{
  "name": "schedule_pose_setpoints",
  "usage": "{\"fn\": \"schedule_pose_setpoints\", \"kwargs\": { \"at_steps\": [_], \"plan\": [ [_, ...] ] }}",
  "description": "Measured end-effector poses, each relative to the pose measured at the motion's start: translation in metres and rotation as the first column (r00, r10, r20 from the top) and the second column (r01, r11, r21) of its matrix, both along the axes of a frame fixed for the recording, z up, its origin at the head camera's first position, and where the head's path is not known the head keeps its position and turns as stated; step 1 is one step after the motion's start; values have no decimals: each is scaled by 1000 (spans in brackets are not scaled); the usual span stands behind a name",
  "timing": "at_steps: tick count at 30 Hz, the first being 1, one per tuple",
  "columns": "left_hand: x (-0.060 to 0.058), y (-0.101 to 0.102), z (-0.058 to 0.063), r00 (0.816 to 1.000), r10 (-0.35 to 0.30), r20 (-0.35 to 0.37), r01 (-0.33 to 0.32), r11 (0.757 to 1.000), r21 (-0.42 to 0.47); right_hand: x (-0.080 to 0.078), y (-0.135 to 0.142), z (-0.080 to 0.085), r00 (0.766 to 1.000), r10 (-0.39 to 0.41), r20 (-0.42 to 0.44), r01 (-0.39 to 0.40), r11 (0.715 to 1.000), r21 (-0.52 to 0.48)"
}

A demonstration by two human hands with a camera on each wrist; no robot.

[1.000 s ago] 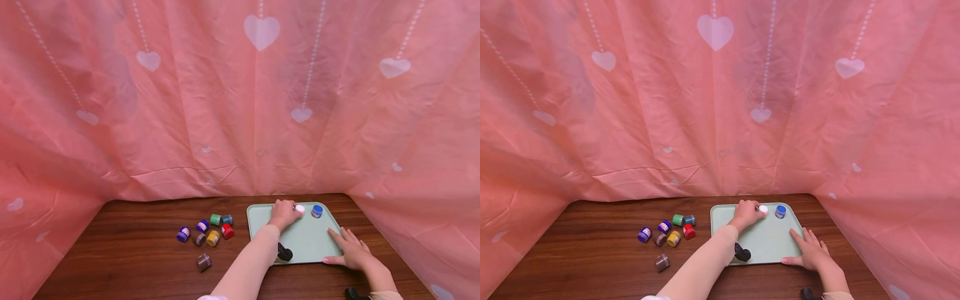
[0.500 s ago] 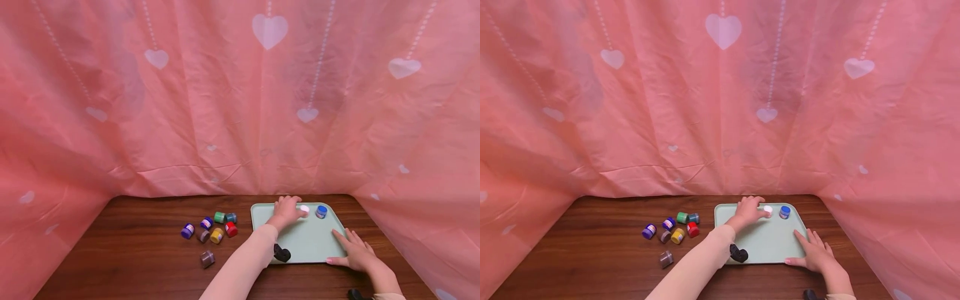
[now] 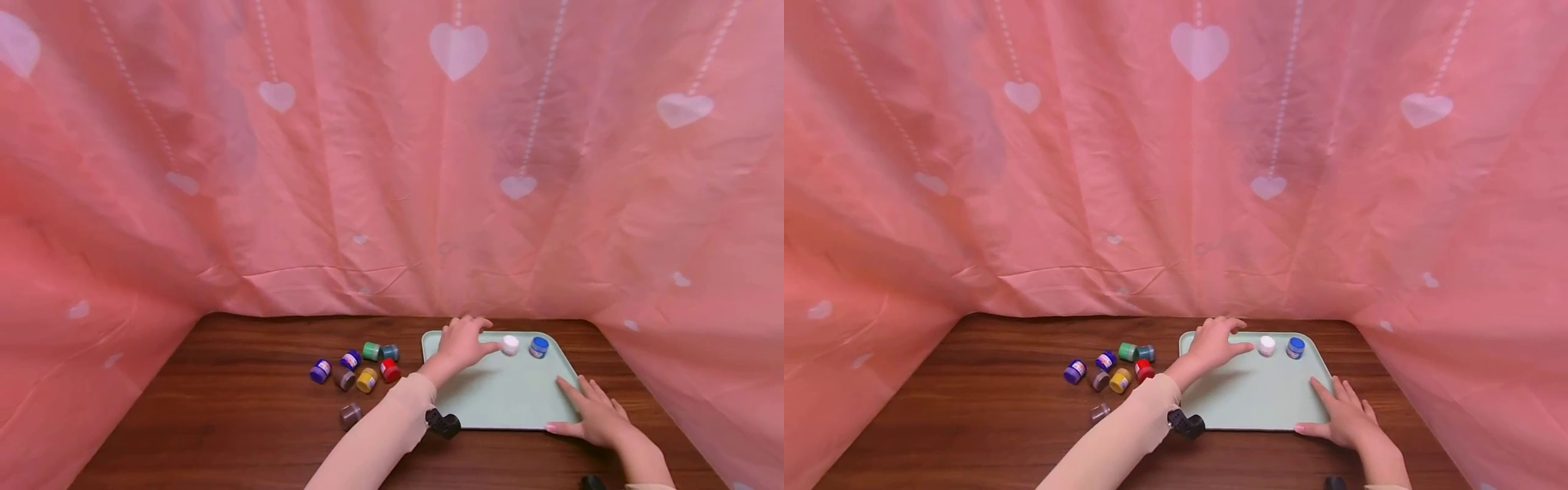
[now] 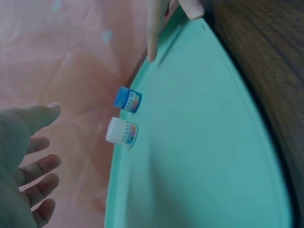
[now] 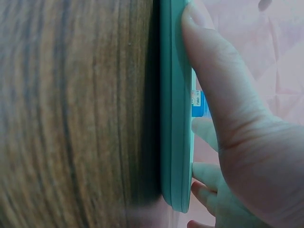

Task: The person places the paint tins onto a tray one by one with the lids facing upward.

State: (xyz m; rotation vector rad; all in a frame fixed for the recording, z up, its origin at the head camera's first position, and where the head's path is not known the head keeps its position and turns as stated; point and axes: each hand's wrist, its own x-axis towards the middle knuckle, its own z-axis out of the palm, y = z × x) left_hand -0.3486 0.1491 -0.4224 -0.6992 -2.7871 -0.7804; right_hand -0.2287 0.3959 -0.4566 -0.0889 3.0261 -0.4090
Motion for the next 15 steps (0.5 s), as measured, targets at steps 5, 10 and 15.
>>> {"fn": "schedule_pose_setpoints", "kwargs": {
  "at_steps": [5,10,15],
  "plan": [
    [10,-21,3,998,-29,-50,29,1000,-11,0,2,0,999,1,-35,-1,1000,2],
    [23,-49,4,989,-61,-132,50,995,-86,-3,3,0,1000,1,-27,-1,1000,0],
    [31,-82,-1,977,-84,-194,54,986,-156,-4,1,-1,1000,7,-26,-7,1000,-3]
  ]
}}
